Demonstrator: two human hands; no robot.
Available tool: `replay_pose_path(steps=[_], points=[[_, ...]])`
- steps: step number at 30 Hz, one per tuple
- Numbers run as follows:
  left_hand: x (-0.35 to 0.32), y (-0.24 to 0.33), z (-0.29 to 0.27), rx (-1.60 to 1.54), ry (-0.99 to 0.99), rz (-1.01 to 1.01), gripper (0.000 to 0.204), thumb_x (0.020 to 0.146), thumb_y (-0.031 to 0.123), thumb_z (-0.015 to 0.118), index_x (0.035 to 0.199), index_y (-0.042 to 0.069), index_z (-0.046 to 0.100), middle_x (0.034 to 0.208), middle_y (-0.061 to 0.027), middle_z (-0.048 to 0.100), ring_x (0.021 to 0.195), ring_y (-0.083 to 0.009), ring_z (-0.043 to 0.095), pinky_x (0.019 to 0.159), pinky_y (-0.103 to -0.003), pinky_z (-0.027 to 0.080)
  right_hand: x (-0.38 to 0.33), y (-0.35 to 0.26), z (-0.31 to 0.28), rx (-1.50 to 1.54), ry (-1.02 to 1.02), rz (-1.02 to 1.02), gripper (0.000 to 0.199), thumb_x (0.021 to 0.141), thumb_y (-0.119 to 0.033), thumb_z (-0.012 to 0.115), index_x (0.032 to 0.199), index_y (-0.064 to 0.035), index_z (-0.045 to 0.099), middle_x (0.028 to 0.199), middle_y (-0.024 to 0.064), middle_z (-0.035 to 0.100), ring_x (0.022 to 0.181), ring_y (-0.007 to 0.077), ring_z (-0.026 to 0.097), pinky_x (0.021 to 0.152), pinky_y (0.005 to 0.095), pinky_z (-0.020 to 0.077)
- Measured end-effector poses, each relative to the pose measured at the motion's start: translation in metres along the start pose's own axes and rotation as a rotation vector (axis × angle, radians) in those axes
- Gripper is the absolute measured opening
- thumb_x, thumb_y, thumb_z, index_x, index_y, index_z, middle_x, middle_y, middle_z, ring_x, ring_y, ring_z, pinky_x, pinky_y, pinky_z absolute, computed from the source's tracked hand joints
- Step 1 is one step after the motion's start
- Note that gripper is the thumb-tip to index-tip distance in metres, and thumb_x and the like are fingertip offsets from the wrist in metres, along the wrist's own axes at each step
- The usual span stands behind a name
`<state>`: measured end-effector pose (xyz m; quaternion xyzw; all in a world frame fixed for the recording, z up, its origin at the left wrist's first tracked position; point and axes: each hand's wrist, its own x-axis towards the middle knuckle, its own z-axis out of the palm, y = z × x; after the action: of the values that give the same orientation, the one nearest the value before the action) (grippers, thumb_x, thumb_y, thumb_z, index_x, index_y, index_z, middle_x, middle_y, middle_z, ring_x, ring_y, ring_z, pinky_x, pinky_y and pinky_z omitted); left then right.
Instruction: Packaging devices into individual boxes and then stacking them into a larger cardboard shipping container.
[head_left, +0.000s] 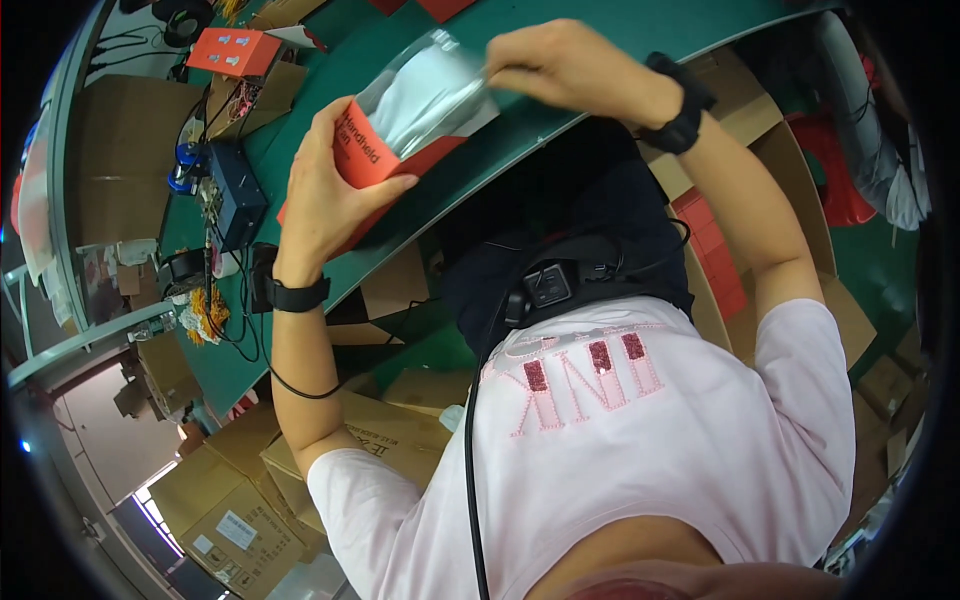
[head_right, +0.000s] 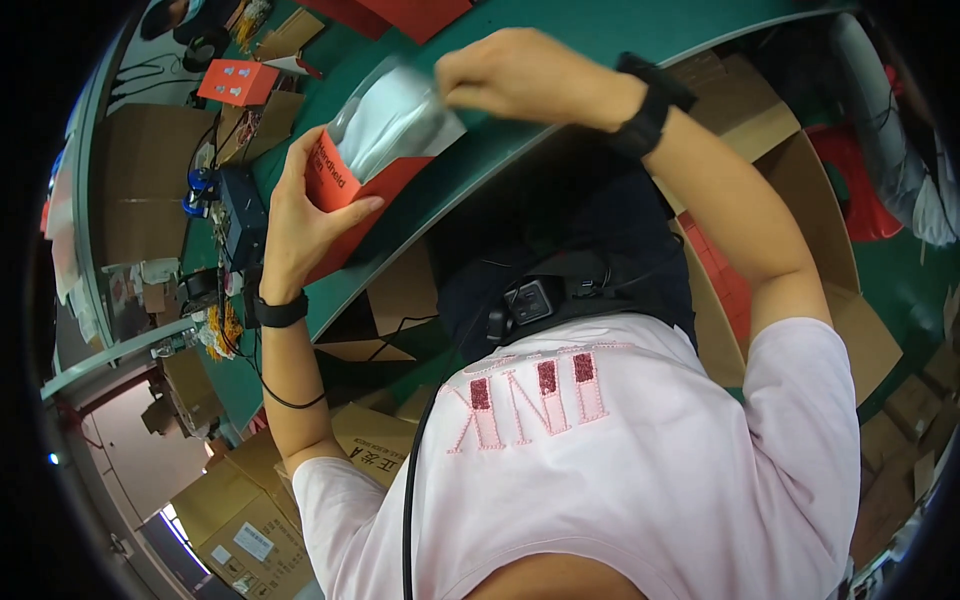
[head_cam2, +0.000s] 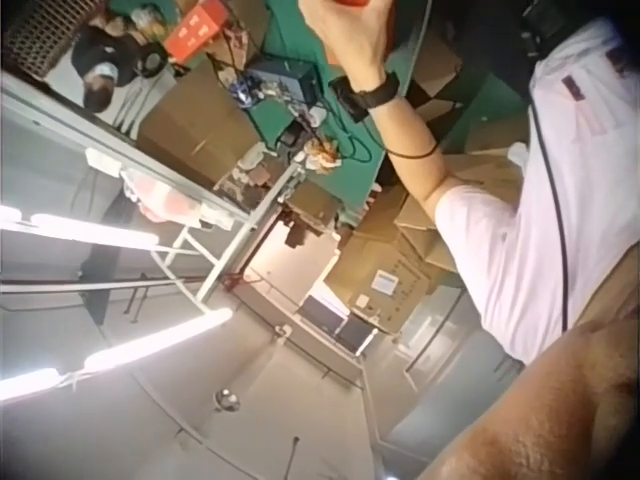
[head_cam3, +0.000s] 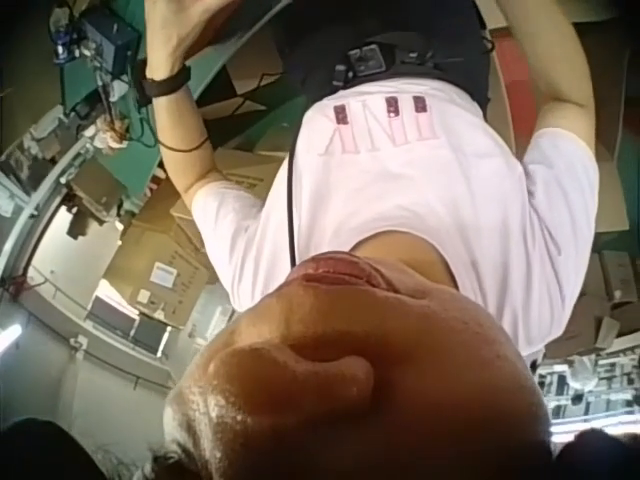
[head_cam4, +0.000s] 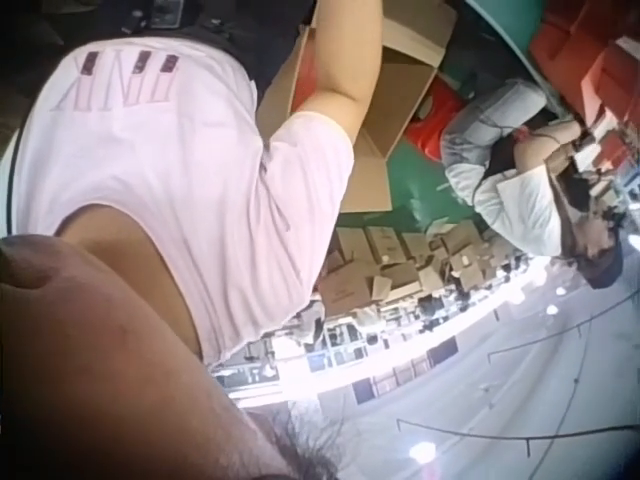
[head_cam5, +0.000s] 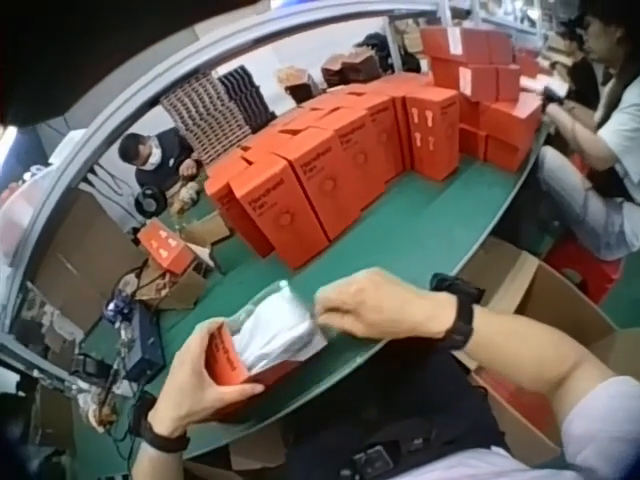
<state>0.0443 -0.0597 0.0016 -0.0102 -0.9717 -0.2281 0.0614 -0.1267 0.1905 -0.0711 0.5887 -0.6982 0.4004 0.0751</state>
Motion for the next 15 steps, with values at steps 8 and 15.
replay_pose_path(steps=[8,15], points=[[0.001,-0.004,0.021,0.169,0.124,0.128,0.099,0.069,0.037,0.090,0.146,-0.003,0.041,0.131,-0.0204,0.060,0.123,-0.0383,0.053,0.106,-0.046,0.041,0.042,-0.016,-0.022,-0.171,0.071,0.029,0.030,0.085,-0.023,0.072,0.110,-0.0061,0.074,0.090,0.0107,0.069,0.087,0.0270,0.068,0.078,0.0365,0.0553],[0.015,-0.005,0.042,-0.060,0.146,0.081,0.094,0.075,0.027,0.087,0.151,0.002,0.037,0.132,-0.0185,0.060,0.121,-0.0349,0.054,0.103,-0.044,0.043,0.058,0.006,0.031,-0.325,-0.235,0.049,0.016,0.091,-0.019,0.062,0.092,-0.0053,0.072,0.090,0.0110,0.067,0.083,0.0298,0.068,0.076,0.0412,0.0547]])
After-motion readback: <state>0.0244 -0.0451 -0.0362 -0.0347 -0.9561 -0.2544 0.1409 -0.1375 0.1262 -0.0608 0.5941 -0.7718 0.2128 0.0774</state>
